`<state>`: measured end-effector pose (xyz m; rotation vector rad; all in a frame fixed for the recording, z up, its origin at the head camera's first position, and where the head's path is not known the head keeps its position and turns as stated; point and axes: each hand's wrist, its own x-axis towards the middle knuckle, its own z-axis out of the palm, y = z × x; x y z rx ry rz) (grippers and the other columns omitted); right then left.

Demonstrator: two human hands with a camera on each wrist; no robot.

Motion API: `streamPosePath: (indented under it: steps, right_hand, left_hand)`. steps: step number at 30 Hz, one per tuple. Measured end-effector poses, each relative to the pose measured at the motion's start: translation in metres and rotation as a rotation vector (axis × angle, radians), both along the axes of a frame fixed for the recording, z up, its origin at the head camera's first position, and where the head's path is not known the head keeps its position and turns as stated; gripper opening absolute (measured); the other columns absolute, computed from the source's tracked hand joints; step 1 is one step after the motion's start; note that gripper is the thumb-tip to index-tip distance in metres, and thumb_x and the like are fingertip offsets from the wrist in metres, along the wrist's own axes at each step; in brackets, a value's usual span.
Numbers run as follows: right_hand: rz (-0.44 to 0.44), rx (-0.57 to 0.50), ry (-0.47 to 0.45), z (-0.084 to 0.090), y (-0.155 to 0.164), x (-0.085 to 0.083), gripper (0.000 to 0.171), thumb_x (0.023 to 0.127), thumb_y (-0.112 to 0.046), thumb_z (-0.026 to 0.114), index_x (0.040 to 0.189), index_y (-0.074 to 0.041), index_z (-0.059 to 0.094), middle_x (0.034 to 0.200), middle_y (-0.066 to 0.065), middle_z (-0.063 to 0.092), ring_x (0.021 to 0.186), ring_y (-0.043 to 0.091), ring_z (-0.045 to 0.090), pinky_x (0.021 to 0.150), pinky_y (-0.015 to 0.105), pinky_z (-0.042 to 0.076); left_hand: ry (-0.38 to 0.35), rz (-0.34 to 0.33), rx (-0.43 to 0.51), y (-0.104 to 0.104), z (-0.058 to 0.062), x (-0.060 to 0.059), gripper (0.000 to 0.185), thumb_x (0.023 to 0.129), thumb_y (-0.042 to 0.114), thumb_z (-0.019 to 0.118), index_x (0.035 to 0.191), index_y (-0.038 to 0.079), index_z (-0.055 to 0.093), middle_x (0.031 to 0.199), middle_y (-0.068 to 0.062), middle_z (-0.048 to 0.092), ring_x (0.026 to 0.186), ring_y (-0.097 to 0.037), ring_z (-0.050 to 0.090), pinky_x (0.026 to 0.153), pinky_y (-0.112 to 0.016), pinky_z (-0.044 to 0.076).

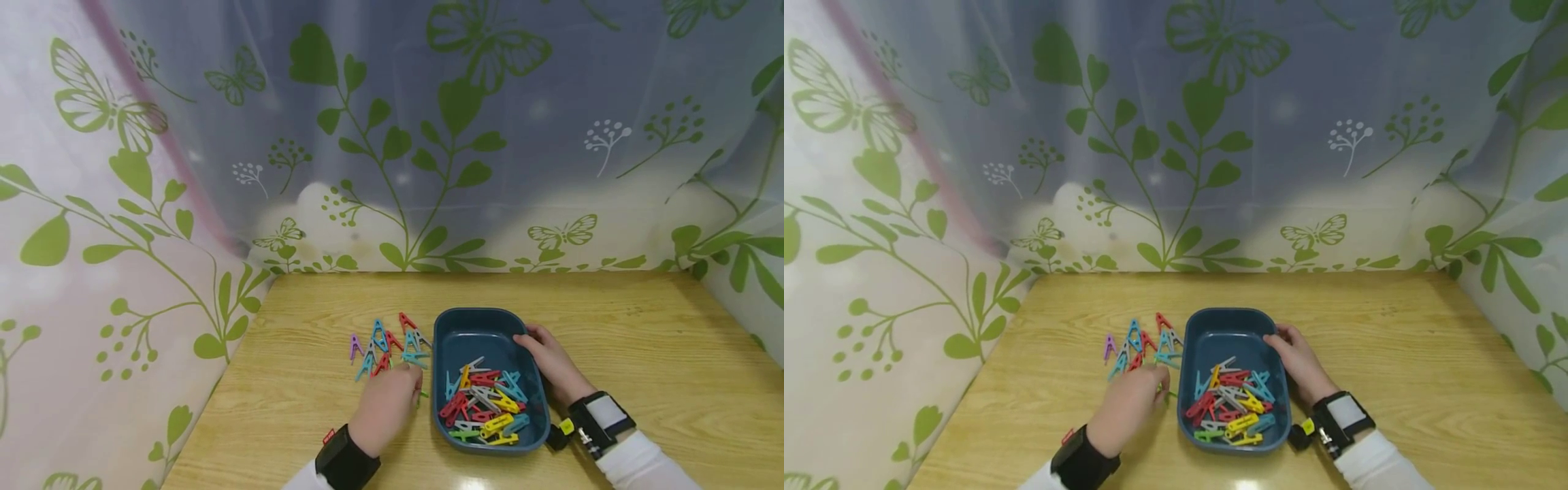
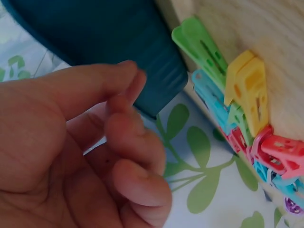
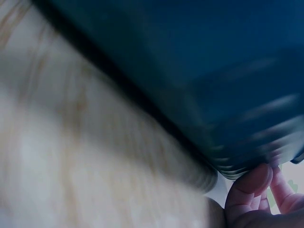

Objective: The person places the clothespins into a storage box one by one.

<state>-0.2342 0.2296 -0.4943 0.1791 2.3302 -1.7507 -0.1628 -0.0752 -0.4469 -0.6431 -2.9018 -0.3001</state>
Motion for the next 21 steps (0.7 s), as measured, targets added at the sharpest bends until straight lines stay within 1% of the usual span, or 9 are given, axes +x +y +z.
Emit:
streamPosePath:
  steps: [3, 7, 12, 15, 21]
  right_hand:
    - [0.002, 0.006, -0.001, 0.0, 0.0, 0.0, 0.067, 0.107, -0.043, 0.05, 0.152, 0.002, 0.03, 0.146, 0.025, 0.042, 0.123, 0.033, 0.052, 0.088, 0.028, 0.046]
    - [-0.002, 0.006, 0.0, 0.001, 0.0, 0.0, 0.067, 0.107, -0.044, 0.05, 0.152, 0.002, 0.03, 0.147, 0.025, 0.042, 0.124, 0.034, 0.051, 0.089, 0.028, 0.046]
    - [-0.006, 0.003, 0.003, 0.001, 0.0, 0.001, 0.066, 0.107, -0.043, 0.05, 0.152, 0.002, 0.031, 0.147, 0.025, 0.042, 0.123, 0.033, 0.051, 0.088, 0.026, 0.046]
    - [-0.006, 0.002, 0.0, 0.001, -0.001, 0.001, 0.067, 0.107, -0.043, 0.051, 0.153, 0.002, 0.03, 0.148, 0.025, 0.041, 0.124, 0.034, 0.05, 0.09, 0.028, 0.045]
    - [-0.008, 0.004, -0.004, 0.0, 0.0, 0.0, 0.068, 0.107, -0.044, 0.05, 0.153, 0.001, 0.03, 0.148, 0.025, 0.042, 0.125, 0.034, 0.05, 0.093, 0.031, 0.045]
  left_hand:
    - [-0.042, -0.01, -0.029, 0.001, -0.001, 0.002, 0.018, 0.086, 0.002, 0.072, 0.079, 0.017, 0.065, 0.075, 0.006, 0.057, 0.06, -0.008, 0.049, 0.052, -0.024, 0.035]
    - [-0.094, -0.028, -0.044, 0.0, -0.003, 0.003, 0.014, 0.09, 0.005, 0.068, 0.086, 0.017, 0.072, 0.08, 0.003, 0.058, 0.062, -0.009, 0.049, 0.053, -0.025, 0.036]
    - [-0.097, -0.036, -0.089, -0.001, -0.007, 0.004, 0.015, 0.091, 0.006, 0.068, 0.088, 0.019, 0.075, 0.083, 0.002, 0.059, 0.064, -0.011, 0.052, 0.052, -0.025, 0.038]
    - [-0.094, -0.034, -0.108, -0.002, -0.01, 0.003, 0.016, 0.091, 0.006, 0.067, 0.088, 0.02, 0.075, 0.083, 0.001, 0.059, 0.064, -0.012, 0.054, 0.052, -0.025, 0.039]
    - [-0.115, -0.013, -0.113, -0.002, -0.012, 0.001, 0.017, 0.092, 0.006, 0.066, 0.085, 0.019, 0.073, 0.079, 0.002, 0.055, 0.063, -0.011, 0.051, 0.052, -0.026, 0.038]
